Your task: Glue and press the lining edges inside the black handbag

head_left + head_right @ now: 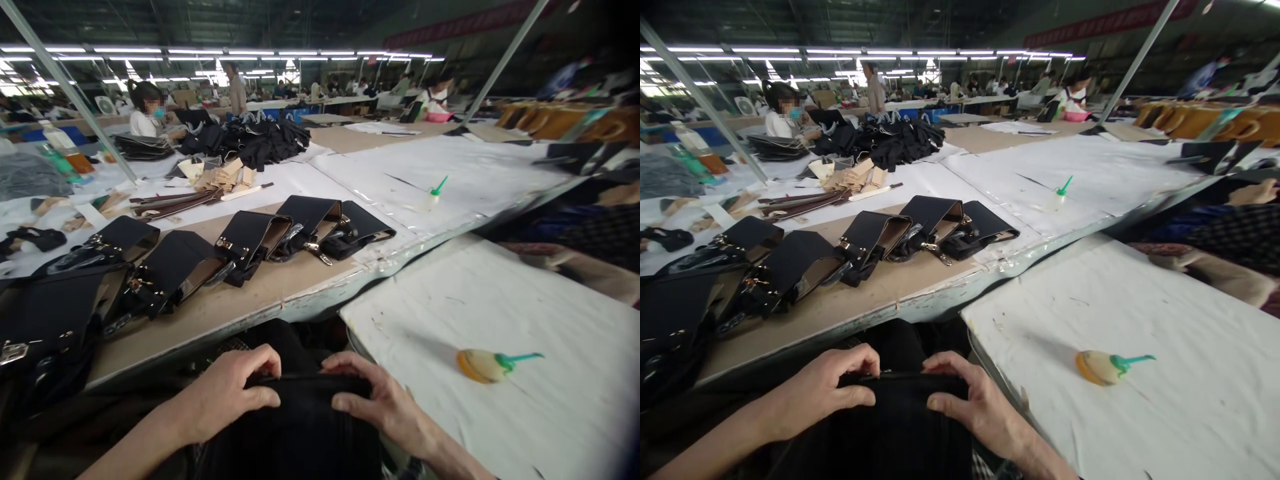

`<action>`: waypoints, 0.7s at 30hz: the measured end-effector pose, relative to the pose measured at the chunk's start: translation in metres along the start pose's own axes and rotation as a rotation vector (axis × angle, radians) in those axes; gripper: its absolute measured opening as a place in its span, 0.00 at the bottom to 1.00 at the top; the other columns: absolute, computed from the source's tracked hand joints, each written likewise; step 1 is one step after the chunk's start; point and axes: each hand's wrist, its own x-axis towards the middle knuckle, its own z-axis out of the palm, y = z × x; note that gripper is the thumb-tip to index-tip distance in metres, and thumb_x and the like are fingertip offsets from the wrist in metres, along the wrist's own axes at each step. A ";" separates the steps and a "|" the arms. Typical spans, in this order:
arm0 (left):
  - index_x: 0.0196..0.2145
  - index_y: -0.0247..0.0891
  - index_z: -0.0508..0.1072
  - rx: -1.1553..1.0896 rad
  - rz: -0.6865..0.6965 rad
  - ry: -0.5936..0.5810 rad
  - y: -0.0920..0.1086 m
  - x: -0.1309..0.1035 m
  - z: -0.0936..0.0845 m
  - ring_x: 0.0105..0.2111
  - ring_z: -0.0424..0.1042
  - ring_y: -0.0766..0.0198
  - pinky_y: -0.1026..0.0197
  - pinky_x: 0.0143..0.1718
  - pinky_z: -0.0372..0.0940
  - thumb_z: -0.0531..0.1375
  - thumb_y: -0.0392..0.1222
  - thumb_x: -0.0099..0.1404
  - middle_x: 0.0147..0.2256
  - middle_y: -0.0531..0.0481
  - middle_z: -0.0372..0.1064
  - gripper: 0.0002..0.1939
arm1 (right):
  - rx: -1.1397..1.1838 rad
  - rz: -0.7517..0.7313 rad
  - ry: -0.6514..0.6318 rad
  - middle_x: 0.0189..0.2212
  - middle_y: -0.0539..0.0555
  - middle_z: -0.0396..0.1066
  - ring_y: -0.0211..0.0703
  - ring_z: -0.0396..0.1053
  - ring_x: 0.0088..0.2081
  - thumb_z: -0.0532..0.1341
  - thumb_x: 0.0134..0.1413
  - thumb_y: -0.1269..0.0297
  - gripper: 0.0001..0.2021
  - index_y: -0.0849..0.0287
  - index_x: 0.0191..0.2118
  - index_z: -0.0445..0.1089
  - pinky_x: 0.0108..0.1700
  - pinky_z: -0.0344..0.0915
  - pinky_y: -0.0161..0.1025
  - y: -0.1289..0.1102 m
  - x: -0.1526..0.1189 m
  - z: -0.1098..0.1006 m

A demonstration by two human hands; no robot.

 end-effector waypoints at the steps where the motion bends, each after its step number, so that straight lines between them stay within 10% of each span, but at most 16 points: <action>1: 0.36 0.44 0.71 0.019 -0.005 0.000 0.000 0.000 0.000 0.36 0.69 0.63 0.63 0.37 0.58 0.64 0.41 0.62 0.33 0.60 0.71 0.05 | -0.047 -0.024 0.030 0.48 0.51 0.75 0.49 0.71 0.52 0.68 0.59 0.57 0.17 0.50 0.52 0.71 0.54 0.66 0.43 -0.001 -0.001 0.001; 16: 0.32 0.44 0.78 0.024 0.014 0.045 -0.011 0.005 0.007 0.39 0.72 0.63 0.64 0.41 0.58 0.68 0.38 0.57 0.38 0.60 0.76 0.04 | -0.455 -0.206 -0.056 0.53 0.52 0.70 0.43 0.71 0.51 0.63 0.64 0.67 0.04 0.54 0.37 0.73 0.54 0.67 0.37 -0.015 -0.001 -0.001; 21: 0.27 0.44 0.81 0.001 0.037 -0.007 -0.010 0.007 0.010 0.39 0.74 0.64 0.65 0.41 0.60 0.70 0.39 0.57 0.40 0.59 0.76 0.03 | -0.670 -0.286 -0.064 0.57 0.54 0.68 0.45 0.68 0.56 0.61 0.65 0.69 0.10 0.52 0.50 0.71 0.57 0.67 0.41 -0.022 -0.001 0.000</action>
